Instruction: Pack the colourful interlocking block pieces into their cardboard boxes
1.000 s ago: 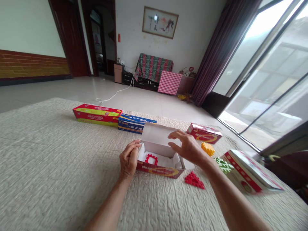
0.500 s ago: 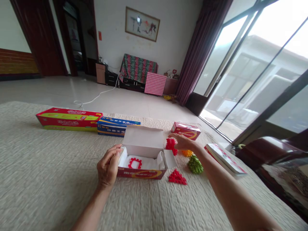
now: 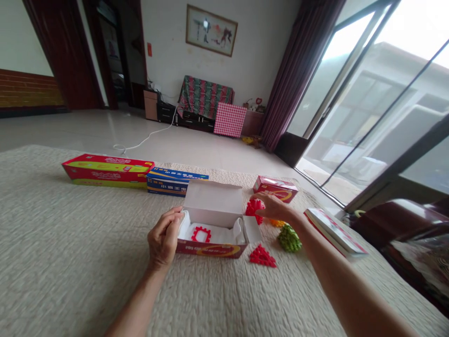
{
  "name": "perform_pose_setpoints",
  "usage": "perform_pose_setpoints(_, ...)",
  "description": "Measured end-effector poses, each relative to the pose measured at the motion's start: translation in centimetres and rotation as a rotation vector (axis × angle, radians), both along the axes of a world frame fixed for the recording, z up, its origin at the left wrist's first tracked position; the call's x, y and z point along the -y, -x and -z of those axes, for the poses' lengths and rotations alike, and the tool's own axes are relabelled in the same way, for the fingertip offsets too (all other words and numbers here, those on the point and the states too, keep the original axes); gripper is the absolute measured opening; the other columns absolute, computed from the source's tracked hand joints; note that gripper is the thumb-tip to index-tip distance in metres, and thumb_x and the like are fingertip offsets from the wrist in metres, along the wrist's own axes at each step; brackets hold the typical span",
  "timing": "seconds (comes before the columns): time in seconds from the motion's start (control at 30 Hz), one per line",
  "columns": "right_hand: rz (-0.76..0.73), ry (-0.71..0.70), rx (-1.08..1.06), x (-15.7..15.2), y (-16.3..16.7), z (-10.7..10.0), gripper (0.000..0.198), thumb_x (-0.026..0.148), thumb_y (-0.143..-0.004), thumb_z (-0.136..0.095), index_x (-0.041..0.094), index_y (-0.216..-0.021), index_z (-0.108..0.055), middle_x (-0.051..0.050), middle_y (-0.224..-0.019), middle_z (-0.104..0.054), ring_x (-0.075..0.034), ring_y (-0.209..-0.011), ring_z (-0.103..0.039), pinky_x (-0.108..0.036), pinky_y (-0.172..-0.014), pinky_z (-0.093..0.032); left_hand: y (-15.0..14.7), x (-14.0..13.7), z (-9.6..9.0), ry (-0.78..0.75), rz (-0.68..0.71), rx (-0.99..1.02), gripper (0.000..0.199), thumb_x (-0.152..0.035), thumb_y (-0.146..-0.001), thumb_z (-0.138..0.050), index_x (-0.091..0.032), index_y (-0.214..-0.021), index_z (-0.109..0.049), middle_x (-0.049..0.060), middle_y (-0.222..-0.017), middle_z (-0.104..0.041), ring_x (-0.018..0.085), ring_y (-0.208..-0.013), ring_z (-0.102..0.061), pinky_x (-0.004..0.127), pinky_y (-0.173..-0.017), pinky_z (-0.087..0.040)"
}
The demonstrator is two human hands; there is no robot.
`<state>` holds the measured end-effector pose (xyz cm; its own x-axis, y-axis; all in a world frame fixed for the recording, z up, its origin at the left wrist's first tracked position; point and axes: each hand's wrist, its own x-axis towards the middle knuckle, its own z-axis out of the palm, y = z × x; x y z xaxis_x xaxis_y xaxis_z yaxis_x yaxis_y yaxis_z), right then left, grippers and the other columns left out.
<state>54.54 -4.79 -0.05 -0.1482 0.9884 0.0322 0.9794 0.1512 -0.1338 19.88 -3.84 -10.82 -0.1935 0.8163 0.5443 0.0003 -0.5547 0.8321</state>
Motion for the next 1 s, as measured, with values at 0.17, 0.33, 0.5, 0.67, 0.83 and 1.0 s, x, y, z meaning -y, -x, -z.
perform_pose_setpoints(0.17, -0.028, -0.219, -0.097, 1.4, 2.2, -2.4, 0.041, 0.027, -0.076, -0.066, 0.022, -0.117, -0.062, -0.009, -0.109, -0.067, -0.022, -0.092, -0.064, -0.035, -0.082, -0.049, -0.1, 0.0, 0.0, -0.027, -0.006, -0.010, 0.020, -0.029, -0.088, -0.053, -0.017, -0.086, -0.070, 0.009, -0.108, -0.070, 0.022, -0.106, -0.064, 0.036, -0.094, -0.049)
perform_pose_setpoints(0.33, -0.291, -0.129, -0.247, 3.1, 10.3, -4.3, 0.035, 0.036, -0.079, -0.068, 0.023, -0.111, -0.064, -0.003, -0.103, -0.069, -0.016, -0.089, -0.064, -0.029, -0.082, -0.048, -0.2, 0.0, -0.1, -0.033, -0.009, -0.023, 0.020, -0.027, -0.088, -0.052, -0.018, -0.087, -0.070, 0.008, -0.108, -0.070, 0.022, -0.106, -0.064, 0.037, -0.094, -0.050)
perform_pose_setpoints(0.5, -0.379, -0.029, -0.178, 2.5, 15.9, -1.8, 0.036, 0.032, -0.074, -0.070, 0.021, -0.109, -0.066, -0.005, -0.102, -0.068, -0.017, -0.087, -0.063, -0.028, -0.080, -0.048, -0.1, 0.0, -0.2, -0.024, -0.017, -0.050, 0.021, -0.027, -0.088, -0.051, -0.018, -0.087, -0.070, 0.008, -0.108, -0.070, 0.022, -0.106, -0.064, 0.038, -0.095, -0.049)
perform_pose_setpoints(0.67, -0.331, -0.033, -0.192, 2.4, 16.5, -0.2, 0.033, 0.030, -0.076, -0.067, 0.019, -0.107, -0.063, -0.008, -0.104, -0.066, -0.018, -0.086, -0.062, -0.029, -0.077, -0.048, 0.0, 0.1, -0.2, -0.026, -0.026, -0.072, 0.021, -0.027, -0.089, -0.050, -0.018, -0.087, -0.069, 0.008, -0.109, -0.070, 0.023, -0.108, -0.063, 0.039, -0.096, -0.048)
perform_pose_setpoints(0.83, -0.203, 0.013, -0.138, 3.2, 15.9, -0.5, 0.018, 0.025, -0.078, -0.060, 0.021, -0.095, -0.064, -0.007, -0.095, -0.068, -0.017, -0.080, -0.060, -0.028, -0.071, -0.045, 0.0, 0.1, -0.3, -0.018, -0.025, -0.074, 0.022, -0.029, -0.089, -0.049, -0.018, -0.087, -0.069, 0.009, -0.109, -0.070, 0.023, -0.108, -0.063, 0.039, -0.095, -0.049)
perform_pose_setpoints(1.0, -0.152, 0.184, -0.011, 2.9, 16.0, -0.5, 0.007, 0.021, -0.076, -0.056, 0.021, -0.074, -0.062, -0.001, -0.069, -0.065, -0.012, -0.057, -0.051, -0.026, -0.053, -0.033, -0.1, 0.1, -0.3, -0.012, -0.025, -0.066, 0.022, -0.030, -0.089, -0.050, -0.018, -0.087, -0.069, 0.009, -0.110, -0.070, 0.024, -0.108, -0.064, 0.039, -0.095, -0.049)
